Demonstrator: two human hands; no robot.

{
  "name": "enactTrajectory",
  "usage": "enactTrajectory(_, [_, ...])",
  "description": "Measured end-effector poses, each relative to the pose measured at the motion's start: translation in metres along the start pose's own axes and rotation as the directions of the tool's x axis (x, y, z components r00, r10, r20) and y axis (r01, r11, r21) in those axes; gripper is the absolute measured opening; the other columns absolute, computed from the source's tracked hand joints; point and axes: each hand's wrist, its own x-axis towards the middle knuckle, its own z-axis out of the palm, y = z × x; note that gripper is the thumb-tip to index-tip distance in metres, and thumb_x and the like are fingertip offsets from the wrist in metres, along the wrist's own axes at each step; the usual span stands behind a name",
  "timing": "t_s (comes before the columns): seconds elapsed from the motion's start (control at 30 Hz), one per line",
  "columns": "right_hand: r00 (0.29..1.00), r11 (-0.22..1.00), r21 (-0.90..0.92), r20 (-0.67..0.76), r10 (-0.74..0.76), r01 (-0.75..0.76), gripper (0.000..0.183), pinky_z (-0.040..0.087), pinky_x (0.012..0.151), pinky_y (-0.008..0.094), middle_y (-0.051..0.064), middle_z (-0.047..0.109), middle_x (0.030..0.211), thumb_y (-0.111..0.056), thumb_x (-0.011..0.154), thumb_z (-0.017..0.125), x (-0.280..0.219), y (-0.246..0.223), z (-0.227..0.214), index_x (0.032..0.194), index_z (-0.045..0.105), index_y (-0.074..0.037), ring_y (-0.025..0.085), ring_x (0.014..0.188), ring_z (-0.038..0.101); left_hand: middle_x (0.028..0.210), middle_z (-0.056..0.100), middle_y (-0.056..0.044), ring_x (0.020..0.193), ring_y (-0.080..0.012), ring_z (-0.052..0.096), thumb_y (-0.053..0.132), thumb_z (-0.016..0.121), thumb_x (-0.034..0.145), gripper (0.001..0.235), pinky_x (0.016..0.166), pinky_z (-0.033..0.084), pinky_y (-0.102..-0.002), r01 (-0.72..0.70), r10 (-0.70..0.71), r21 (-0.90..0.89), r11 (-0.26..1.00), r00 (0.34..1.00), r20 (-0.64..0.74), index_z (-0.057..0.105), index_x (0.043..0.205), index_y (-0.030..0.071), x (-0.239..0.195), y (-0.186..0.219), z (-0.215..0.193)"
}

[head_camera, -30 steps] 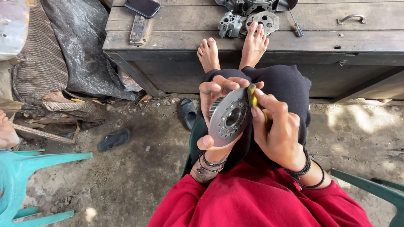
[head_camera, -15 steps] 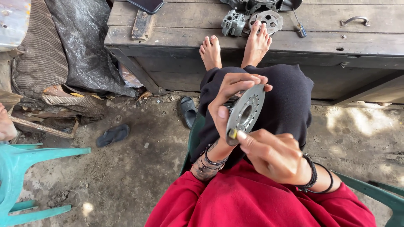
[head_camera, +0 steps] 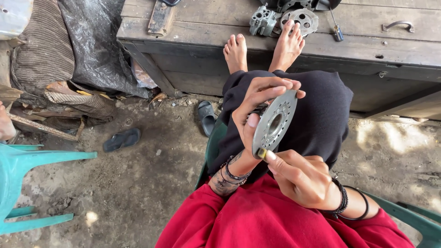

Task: Cleaning and inspecting motorcycle engine components using a brush on a wooden workbench.

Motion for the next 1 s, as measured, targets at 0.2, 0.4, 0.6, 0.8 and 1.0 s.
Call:
enactTrajectory(0.2, [0.99,0.998,-0.059,-0.143,0.002,-0.011,0.021,0.041,0.047,0.028,0.019,0.073,0.087,0.0,0.102,0.059,0.016,0.003,-0.003,0.122,0.06,0.006,0.022,0.061,0.066,0.131,0.061,-0.021,0.125,-0.0317,0.067,0.045,0.043,0.113,0.048,0.107,0.066,-0.046,0.059,-0.074,0.174,0.983,0.994,0.077,0.064,0.128,0.005,0.003,0.014,0.002])
enactTrajectory(0.4, [0.999,0.999,0.02,0.009,-0.045,0.045,0.026,0.048,0.049,0.028,0.017,0.071,0.095,0.005,0.1,0.058,0.003,-0.003,0.0,0.126,0.059,0.006,0.017,0.063,0.066,0.124,0.063,-0.025,0.118,-0.0339,0.068,0.04,0.046,0.112,0.046,0.104,0.065,-0.047,0.063,-0.063,0.04,0.997,0.998,0.002,0.065,0.123,0.0,0.001,0.005,0.0])
enactTrajectory(0.6, [0.991,0.985,0.156,0.105,-0.084,0.067,0.027,0.054,0.053,0.028,0.015,0.071,0.105,-0.002,0.102,0.057,-0.017,0.012,-0.001,0.128,0.056,0.0,0.022,0.068,0.069,0.121,0.063,-0.023,0.118,-0.0338,0.066,0.04,0.046,0.112,0.044,0.1,0.064,-0.048,0.012,-0.012,-0.005,1.0,1.0,-0.003,0.064,0.123,0.001,0.003,0.002,0.004])
enactTrajectory(0.8, [0.992,0.992,0.011,-0.008,0.123,-0.123,0.031,0.042,0.05,0.026,0.007,0.069,0.086,0.003,0.103,0.056,-0.02,0.011,0.006,0.134,0.056,-0.003,0.016,0.059,0.061,0.121,0.063,-0.02,0.119,-0.0335,0.065,0.036,0.044,0.113,0.038,0.101,0.062,-0.051,-0.002,0.002,-0.004,1.0,1.0,0.027,0.064,0.124,0.007,0.0,0.003,-0.003])
enactTrajectory(1.0, [0.986,0.984,-0.082,-0.053,0.156,-0.16,0.024,0.03,0.046,0.031,0.005,0.048,0.069,0.004,0.104,0.059,-0.018,0.029,0.009,0.128,0.061,0.007,0.017,0.052,0.038,0.125,0.06,-0.02,0.125,-0.0334,0.06,0.032,0.048,0.113,0.034,0.105,0.056,-0.057,0.014,-0.024,-0.171,0.985,0.998,-0.059,0.063,0.125,0.004,0.001,-0.001,-0.015])
